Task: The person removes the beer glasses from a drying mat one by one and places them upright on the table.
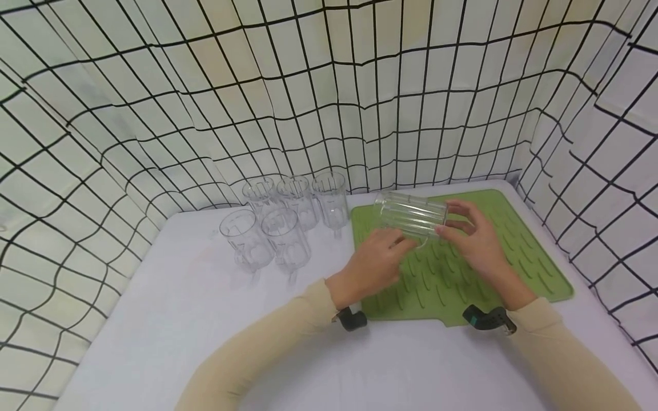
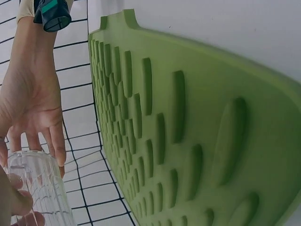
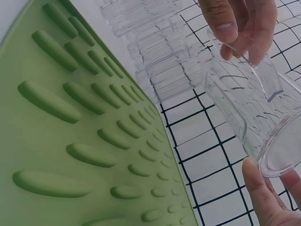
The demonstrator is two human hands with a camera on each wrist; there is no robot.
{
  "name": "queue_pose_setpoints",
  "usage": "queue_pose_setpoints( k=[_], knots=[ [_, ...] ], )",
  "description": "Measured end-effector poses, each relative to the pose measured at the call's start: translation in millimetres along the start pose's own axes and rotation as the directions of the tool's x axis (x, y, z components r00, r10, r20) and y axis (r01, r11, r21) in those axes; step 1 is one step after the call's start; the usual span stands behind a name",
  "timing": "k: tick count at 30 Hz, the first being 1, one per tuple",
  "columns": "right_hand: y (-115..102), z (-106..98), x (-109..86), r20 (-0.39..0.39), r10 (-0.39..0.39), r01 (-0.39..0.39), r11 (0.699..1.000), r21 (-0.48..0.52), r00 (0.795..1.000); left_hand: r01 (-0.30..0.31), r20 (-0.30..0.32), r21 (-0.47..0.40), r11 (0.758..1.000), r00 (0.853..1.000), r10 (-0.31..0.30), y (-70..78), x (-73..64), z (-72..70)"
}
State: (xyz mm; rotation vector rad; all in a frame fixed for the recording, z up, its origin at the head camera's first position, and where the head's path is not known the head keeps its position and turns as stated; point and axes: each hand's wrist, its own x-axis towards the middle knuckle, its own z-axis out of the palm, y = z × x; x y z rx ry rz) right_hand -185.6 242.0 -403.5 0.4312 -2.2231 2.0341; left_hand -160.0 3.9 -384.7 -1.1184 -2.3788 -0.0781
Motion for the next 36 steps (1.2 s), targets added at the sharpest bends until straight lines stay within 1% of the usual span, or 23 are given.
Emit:
queue_pose_setpoints(
  k=[2, 4, 8, 10, 12, 13, 14, 15, 16, 17, 18, 19, 20, 22, 23, 24, 25, 26, 27, 29, 30, 33, 36],
  knots=[
    [-2, 0, 1.1, -0.010, 0.002, -0.002, 1.000, 0.011, 1.000, -0.005, -0.044, 0.001, 1.000, 0.999, 0.005, -2.5, -0.8, -1.9],
    [-4, 1, 2.4, -0.021, 0.002, -0.003, 1.000, -0.021, 1.000, -0.003, -0.107, 0.010, 1.000, 0.994, 0.004, -5.2, -1.4, -2.6],
    [-10, 0, 4.8, -0.033, 0.010, -0.012, 0.999, -0.044, 0.999, 0.046, -0.233, 0.013, 0.999, 0.972, -0.042, -11.1, -3.3, 0.1],
    [-13, -1, 5.5, -0.036, 0.021, -0.022, 1.000, -0.021, 0.999, 0.096, -0.279, -0.017, 0.995, 0.955, -0.097, -13.4, -4.8, 2.4],
    [-15, -2, 6.2, -0.041, 0.025, -0.025, 1.000, -0.006, 0.999, 0.155, -0.311, -0.099, 0.983, 0.934, -0.179, -14.0, -7.0, 3.4],
    [-16, -3, 6.5, -0.042, 0.024, -0.024, 1.000, 0.000, 0.999, 0.187, -0.314, -0.166, 0.968, 0.921, -0.231, -13.9, -8.2, 3.7],
    [-17, -3, 6.8, -0.043, 0.025, -0.024, 1.000, 0.017, 0.999, 0.218, -0.311, -0.251, 0.943, 0.905, -0.292, -13.5, -9.3, 4.3],
    [-17, -3, 7.1, -0.044, 0.022, -0.020, 0.999, 0.035, 0.999, 0.248, -0.301, -0.351, 0.903, 0.883, -0.359, -12.7, -10.3, 4.4],
    [-18, -3, 7.4, -0.044, 0.016, -0.014, 0.999, 0.047, 0.999, 0.273, -0.274, -0.466, 0.842, 0.860, -0.431, -11.5, -11.5, 4.6],
    [-18, -3, 7.6, -0.047, 0.007, -0.004, 0.998, 0.061, 0.999, 0.288, -0.235, -0.583, 0.760, 0.836, -0.496, -10.1, -12.3, 4.4],
    [-19, -3, 7.7, -0.048, -0.003, 0.007, 0.995, 0.097, 0.999, 0.296, -0.185, -0.689, 0.662, 0.811, -0.555, -8.7, -12.9, 4.5],
    [-20, -2, 7.9, -0.049, -0.012, 0.018, 0.992, 0.129, 0.999, 0.295, -0.131, -0.779, 0.553, 0.787, -0.603, -7.1, -13.3, 3.9],
    [-20, -1, 8.0, -0.050, -0.024, 0.031, 0.987, 0.158, 0.998, 0.284, -0.073, -0.854, 0.436, 0.764, -0.641, -5.4, -13.3, 3.6],
    [-21, 0, 8.2, -0.053, -0.043, 0.053, 0.976, 0.209, 0.998, 0.255, 0.044, -0.944, 0.212, 0.729, -0.683, -2.1, -12.9, 3.9],
    [-21, 1, 8.4, -0.056, -0.048, 0.059, 0.971, 0.233, 0.997, 0.242, 0.095, -0.963, 0.118, 0.715, -0.692, -0.6, -12.2, 4.5],
    [-22, 2, 8.7, -0.055, -0.051, 0.063, 0.964, 0.259, 0.997, 0.232, 0.142, -0.972, 0.037, 0.703, -0.697, 1.0, -11.4, 4.9],
    [-22, 3, 8.9, -0.056, -0.051, 0.064, 0.959, 0.275, 0.997, 0.221, 0.180, -0.975, -0.032, 0.692, -0.699, 2.8, -10.5, 6.0],
    [-22, 4, 9.1, -0.054, -0.046, 0.060, 0.954, 0.295, 0.997, 0.207, 0.210, -0.974, -0.090, 0.681, -0.702, 4.4, -9.5, 7.5],
    [-22, 5, 9.2, -0.054, -0.040, 0.055, 0.949, 0.311, 0.998, 0.195, 0.231, -0.972, -0.133, 0.672, -0.704, 6.3, -8.4, 8.7],
    [-21, 6, 9.6, -0.052, -0.022, 0.039, 0.935, 0.353, 0.998, 0.174, 0.258, -0.966, -0.191, 0.652, -0.713, 9.9, -5.9, 11.6],
    [-20, 7, 9.7, -0.049, -0.013, 0.030, 0.929, 0.369, 0.999, 0.160, 0.261, -0.965, -0.207, 0.646, -0.717, 11.8, -4.8, 13.2],
    [-18, 8, 9.3, -0.043, 0.007, 0.012, 0.906, 0.424, 0.999, 0.084, 0.238, -0.967, -0.240, 0.633, -0.737, 16.9, -1.1, 17.2],
    [-16, 10, 7.8, -0.036, 0.008, 0.009, 0.891, 0.454, 0.999, -0.012, 0.220, -0.957, -0.290, 0.623, -0.751, 20.7, 1.9, 20.0]
  ],
)
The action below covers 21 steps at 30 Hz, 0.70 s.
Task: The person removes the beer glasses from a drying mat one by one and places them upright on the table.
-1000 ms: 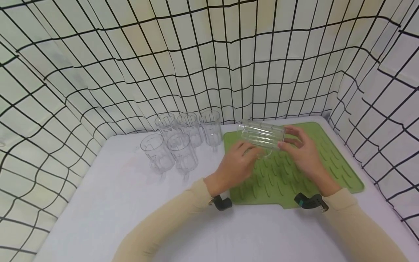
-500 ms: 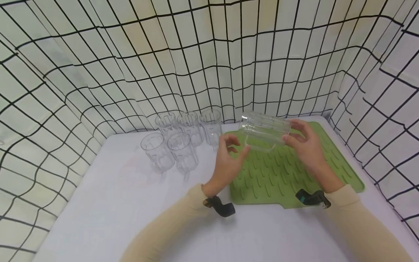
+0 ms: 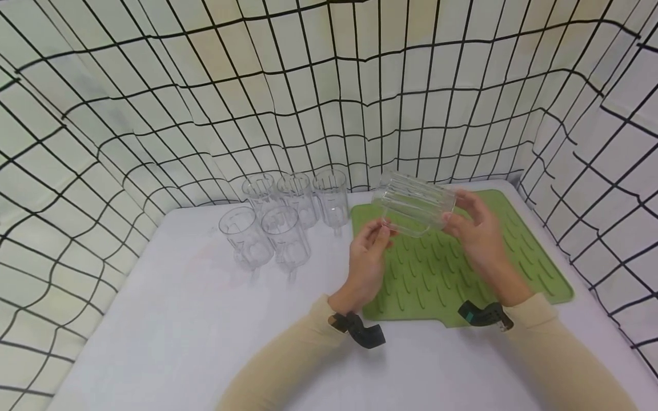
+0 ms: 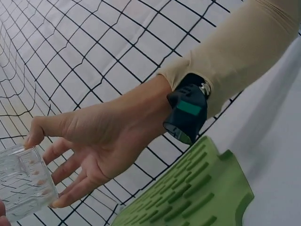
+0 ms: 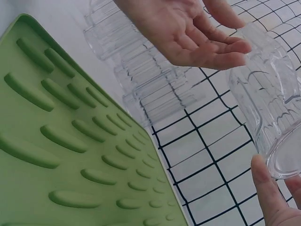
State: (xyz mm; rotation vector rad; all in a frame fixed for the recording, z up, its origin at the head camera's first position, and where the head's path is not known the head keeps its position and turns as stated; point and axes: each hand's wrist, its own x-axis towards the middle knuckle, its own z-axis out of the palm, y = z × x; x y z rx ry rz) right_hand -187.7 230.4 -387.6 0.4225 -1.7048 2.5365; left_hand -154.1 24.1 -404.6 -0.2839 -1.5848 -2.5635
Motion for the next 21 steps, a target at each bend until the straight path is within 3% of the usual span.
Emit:
queue_pose_setpoints(
  k=[4, 9, 13, 21],
  knots=[
    [3, 0, -2.0, 0.011, 0.002, -0.002, 1.000, 0.012, 1.000, -0.009, -0.015, -0.158, 0.987, 1.000, 0.007, -2.7, -0.3, 5.3],
    [6, 1, -2.8, 0.022, 0.006, -0.005, 1.000, -0.005, 1.000, -0.029, -0.034, -0.325, 0.945, 0.999, 0.019, -7.1, 0.8, 11.3],
    [8, 0, -3.3, 0.021, 0.006, -0.006, 1.000, -0.004, 1.000, -0.024, -0.030, -0.384, 0.923, 0.999, 0.014, -10.3, 0.2, 14.0],
    [12, -2, -3.3, 0.012, 0.005, -0.005, 1.000, -0.014, 1.000, -0.009, -0.042, -0.430, 0.903, 0.999, -0.010, -12.4, -2.4, 17.9]
  ],
)
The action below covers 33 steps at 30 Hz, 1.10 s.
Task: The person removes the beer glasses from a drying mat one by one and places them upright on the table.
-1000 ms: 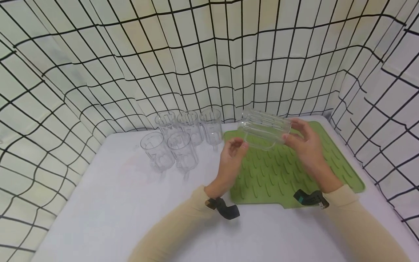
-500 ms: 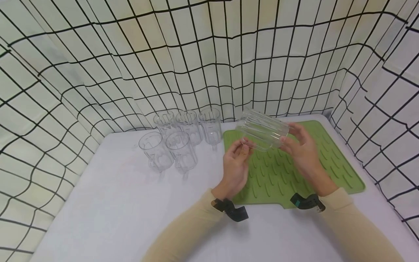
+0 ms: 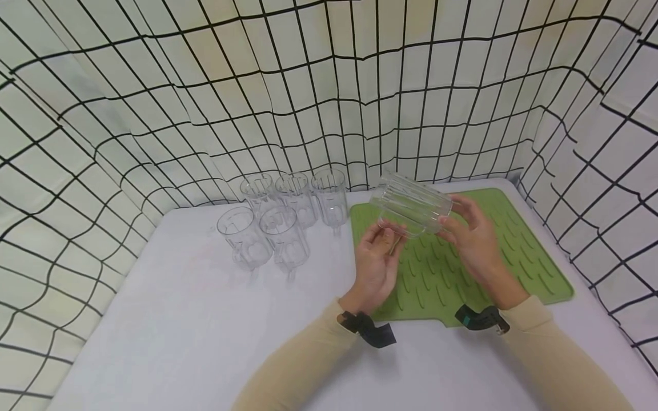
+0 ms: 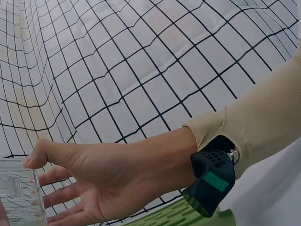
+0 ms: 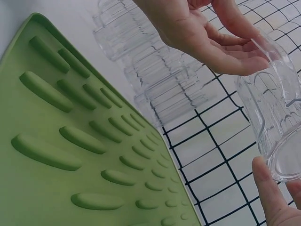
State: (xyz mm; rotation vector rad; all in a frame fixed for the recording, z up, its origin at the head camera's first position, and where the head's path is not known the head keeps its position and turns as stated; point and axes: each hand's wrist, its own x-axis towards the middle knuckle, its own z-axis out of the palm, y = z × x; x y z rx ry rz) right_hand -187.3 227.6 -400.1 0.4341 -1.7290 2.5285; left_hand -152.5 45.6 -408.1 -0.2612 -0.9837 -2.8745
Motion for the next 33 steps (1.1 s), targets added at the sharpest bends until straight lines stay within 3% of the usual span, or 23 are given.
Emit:
queue_pose_setpoints(
  k=[6, 12, 19, 20, 22, 25, 27, 33],
  knots=[
    [1, 1, -0.9, 0.004, 0.006, -0.006, 1.000, -0.003, 1.000, 0.029, -0.054, -0.035, 0.999, 0.998, -0.031, 0.7, -0.8, 5.2],
    [0, 1, -1.1, 0.049, 0.053, -0.049, 0.996, -0.077, 0.997, 0.007, -0.091, -0.056, 0.998, 0.996, -0.012, 2.3, 2.6, 7.6],
    [-6, -8, -5.1, 0.090, 0.043, -0.019, 0.968, -0.249, 0.995, 0.000, -0.059, -0.011, 1.000, 0.998, 0.000, 9.7, 7.3, 3.1],
    [-7, -10, -6.0, 0.096, 0.041, -0.011, 0.955, -0.297, 0.995, 0.001, -0.050, 0.002, 1.000, 0.999, 0.000, 11.4, 7.7, 2.0],
    [-10, -15, -7.7, 0.109, 0.043, 0.009, 0.899, -0.437, 0.993, 0.002, -0.027, 0.034, 0.999, 1.000, -0.001, 14.9, 8.1, -0.3],
    [-14, -22, -10.5, 0.150, 0.059, 0.051, 0.770, -0.636, 0.987, -0.001, -0.005, 0.076, 0.997, 1.000, 0.002, 20.2, 8.6, -3.4],
    [-15, -28, -12.6, 0.182, 0.065, 0.087, 0.690, -0.718, 0.981, -0.005, 0.008, 0.102, 0.995, 1.000, 0.004, 24.1, 9.0, -5.6],
    [-14, -53, -23.8, 0.218, 0.098, 0.126, 0.564, -0.816, 0.971, -0.030, 0.047, 0.245, 0.969, 0.999, 0.019, 35.6, 8.0, -14.2]
  ],
)
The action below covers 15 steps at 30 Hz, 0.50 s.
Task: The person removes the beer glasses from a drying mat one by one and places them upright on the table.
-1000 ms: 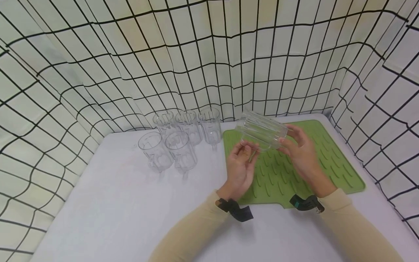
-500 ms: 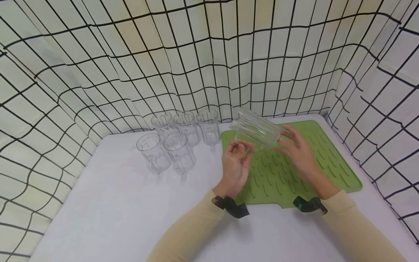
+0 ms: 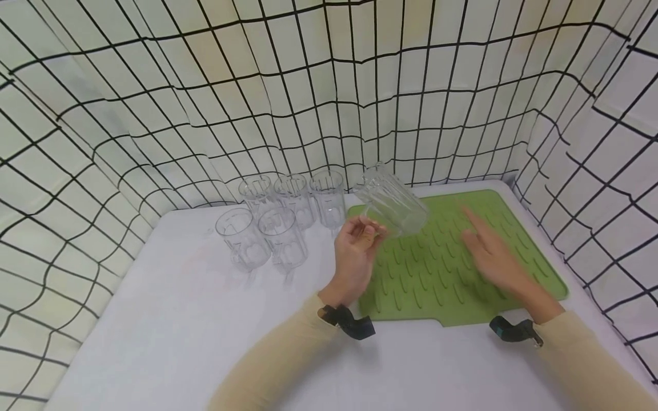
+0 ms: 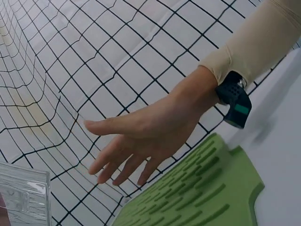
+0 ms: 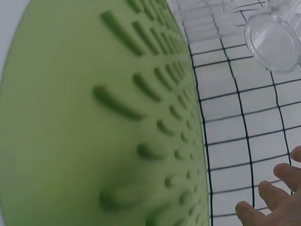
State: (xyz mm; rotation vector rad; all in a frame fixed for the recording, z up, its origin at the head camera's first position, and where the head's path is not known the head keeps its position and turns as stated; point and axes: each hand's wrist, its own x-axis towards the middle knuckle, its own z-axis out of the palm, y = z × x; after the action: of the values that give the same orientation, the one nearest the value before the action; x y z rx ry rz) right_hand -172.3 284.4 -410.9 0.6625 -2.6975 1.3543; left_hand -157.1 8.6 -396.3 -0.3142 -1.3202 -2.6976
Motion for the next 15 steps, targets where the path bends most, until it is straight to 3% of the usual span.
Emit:
queue_pose_setpoints(
  k=[4, 9, 15],
  knots=[
    [14, -7, -11.1, 0.040, 0.005, 0.000, 0.993, -0.122, 0.999, -0.035, 0.021, 0.178, 0.983, 0.999, 0.032, 5.2, -2.5, -7.4],
    [29, -10, -22.9, 0.101, -0.006, 0.029, 0.973, -0.229, 0.995, -0.108, 0.067, 0.372, 0.922, 0.994, 0.089, 10.9, -4.6, -17.4],
    [42, -15, -38.7, 0.104, 0.050, -0.013, 0.943, -0.332, 0.993, -0.185, 0.167, 0.489, 0.853, 0.979, 0.116, 20.2, -9.9, -33.8]
  ],
)
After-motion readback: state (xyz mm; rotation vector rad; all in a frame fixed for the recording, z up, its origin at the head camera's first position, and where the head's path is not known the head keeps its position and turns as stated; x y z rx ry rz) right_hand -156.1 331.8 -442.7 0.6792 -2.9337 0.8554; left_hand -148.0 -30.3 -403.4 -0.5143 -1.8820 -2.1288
